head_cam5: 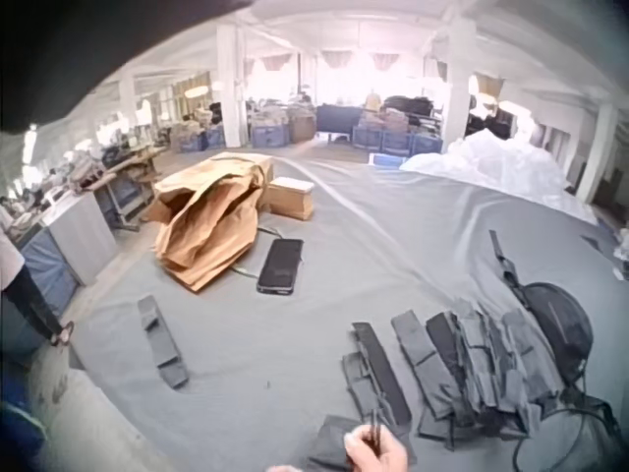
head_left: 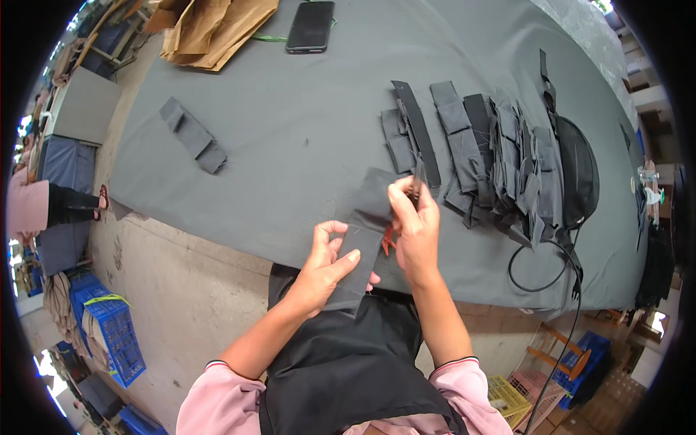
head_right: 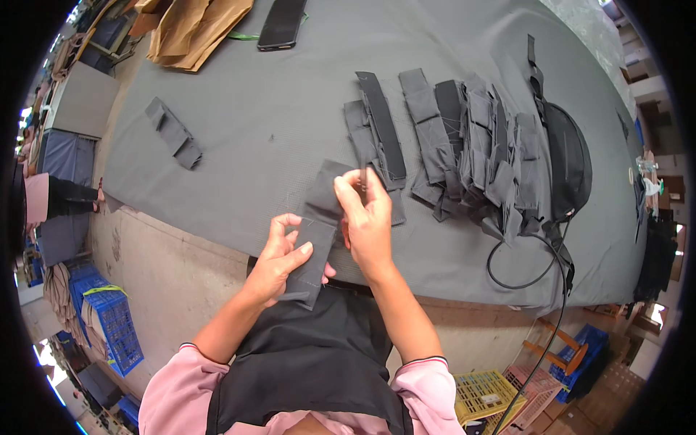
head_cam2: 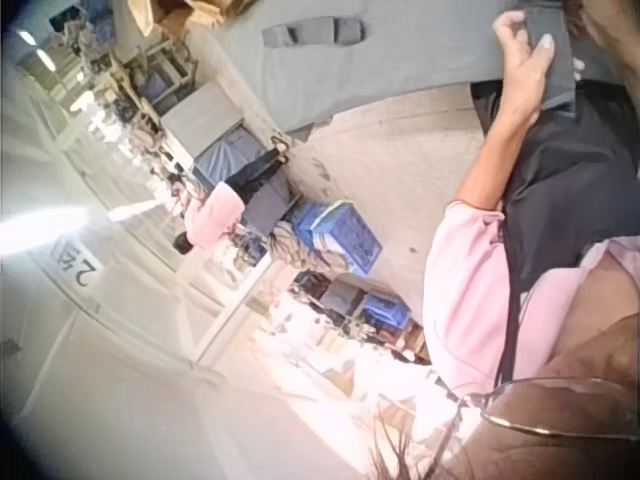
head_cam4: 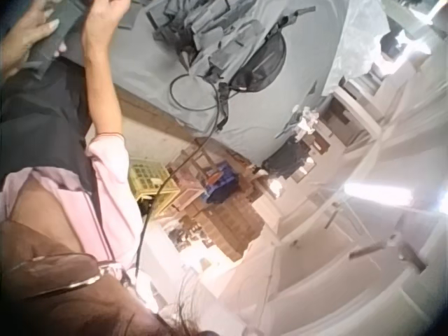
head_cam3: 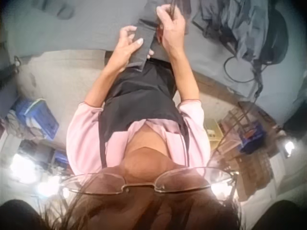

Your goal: The person uses a small knife to cut threads and trim the edges of gray fabric strips on a work table. They handle the fabric pieces one by one, making precise cuts and placing the finished items into a pile.

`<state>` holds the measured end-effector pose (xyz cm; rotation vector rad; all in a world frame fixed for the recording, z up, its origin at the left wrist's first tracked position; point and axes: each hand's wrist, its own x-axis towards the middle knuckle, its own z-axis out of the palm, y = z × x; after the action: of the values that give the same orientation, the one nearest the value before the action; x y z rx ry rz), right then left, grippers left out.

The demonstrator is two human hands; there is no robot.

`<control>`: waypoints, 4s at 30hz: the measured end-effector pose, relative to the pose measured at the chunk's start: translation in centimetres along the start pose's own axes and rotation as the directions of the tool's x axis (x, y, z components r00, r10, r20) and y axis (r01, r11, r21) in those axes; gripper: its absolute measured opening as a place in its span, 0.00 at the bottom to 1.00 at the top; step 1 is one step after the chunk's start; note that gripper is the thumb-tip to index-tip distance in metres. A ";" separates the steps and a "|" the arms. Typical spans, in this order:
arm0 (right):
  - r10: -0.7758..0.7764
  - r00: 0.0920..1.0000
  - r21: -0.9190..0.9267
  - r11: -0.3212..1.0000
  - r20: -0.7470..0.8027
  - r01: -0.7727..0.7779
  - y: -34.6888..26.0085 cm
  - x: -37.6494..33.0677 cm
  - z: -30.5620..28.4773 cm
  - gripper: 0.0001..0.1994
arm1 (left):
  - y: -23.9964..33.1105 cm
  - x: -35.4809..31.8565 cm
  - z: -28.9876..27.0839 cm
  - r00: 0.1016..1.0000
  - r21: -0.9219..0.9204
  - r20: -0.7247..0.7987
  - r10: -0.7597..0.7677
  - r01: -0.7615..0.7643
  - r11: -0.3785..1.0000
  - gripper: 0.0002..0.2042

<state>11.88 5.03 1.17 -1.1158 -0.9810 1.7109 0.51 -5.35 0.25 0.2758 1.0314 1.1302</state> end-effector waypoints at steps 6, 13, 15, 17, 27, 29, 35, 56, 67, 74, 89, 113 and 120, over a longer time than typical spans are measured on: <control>-0.049 0.996 0.128 0.991 0.075 0.039 2.3 0.5 -0.4 0.06 | 1.7 0.5 -0.1 0.794 0.713 0.297 0.531 -0.554 0.430 0.14; -0.046 0.987 -0.220 0.972 0.156 0.080 2.5 0.3 -1.5 0.08 | 2.8 1.6 -1.3 0.689 0.753 0.467 0.554 -0.638 0.159 0.14; -0.258 0.962 -0.469 0.842 0.084 0.267 2.5 -1.5 -2.0 0.13 | 2.3 1.9 -1.9 0.716 0.745 0.404 0.570 -0.619 0.249 0.13; -0.348 0.936 -0.493 0.805 0.062 0.332 2.5 -3.6 -2.5 0.13 | 2.2 2.1 -2.0 0.740 0.716 0.345 0.577 -0.605 0.348 0.12; -0.498 0.827 -0.684 0.509 0.262 0.523 0.9 -6.0 -3.7 0.14 | 2.4 2.5 -1.8 0.759 0.650 0.280 0.588 -0.601 0.465 0.12; -0.508 0.820 -0.683 0.502 0.264 0.531 0.8 -5.8 -3.6 0.13 | 2.5 2.5 -1.9 0.753 0.665 0.284 0.594 -0.601 0.444 0.12; -0.545 0.799 -0.654 0.511 0.256 0.558 1.3 -5.7 -3.6 0.11 | 2.9 2.1 -1.8 0.753 0.689 0.310 0.580 -0.599 0.408 0.11; -0.564 0.808 -0.623 0.574 0.170 0.532 2.0 -5.7 -2.9 0.11 | 2.2 1.3 -0.9 0.968 0.137 0.065 0.244 -0.251 0.958 0.19; -0.573 0.800 -0.613 0.572 0.177 0.545 1.7 -6.1 -2.8 0.12 | 2.2 1.3 -0.6 0.967 0.153 0.060 0.248 -0.254 0.955 0.19; -0.501 0.858 -0.549 0.687 0.116 0.475 1.5 -6.2 -2.5 0.11 | 2.1 1.2 -0.8 0.959 0.167 0.100 0.267 -0.281 0.945 0.18; -0.443 0.882 -0.517 0.724 0.159 0.457 1.0 -5.9 -3.7 0.10 | 2.7 1.9 -1.3 0.776 0.672 0.348 0.526 -0.598 0.437 0.11; -0.400 0.886 -0.524 0.715 0.236 0.463 0.1 -5.0 -3.3 0.10 | 2.6 2.0 -1.3 0.776 0.640 0.392 0.494 -0.616 0.460 0.17; -0.160 0.980 -0.194 0.964 0.115 0.180 1.0 -4.2 -4.0 0.18 | 1.2 2.1 -0.2 0.692 0.589 0.249 0.678 -0.664 0.461 0.18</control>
<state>16.41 1.37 0.24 -1.0501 -1.3002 1.5643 -0.32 -3.15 -0.22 1.3547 1.3638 1.4388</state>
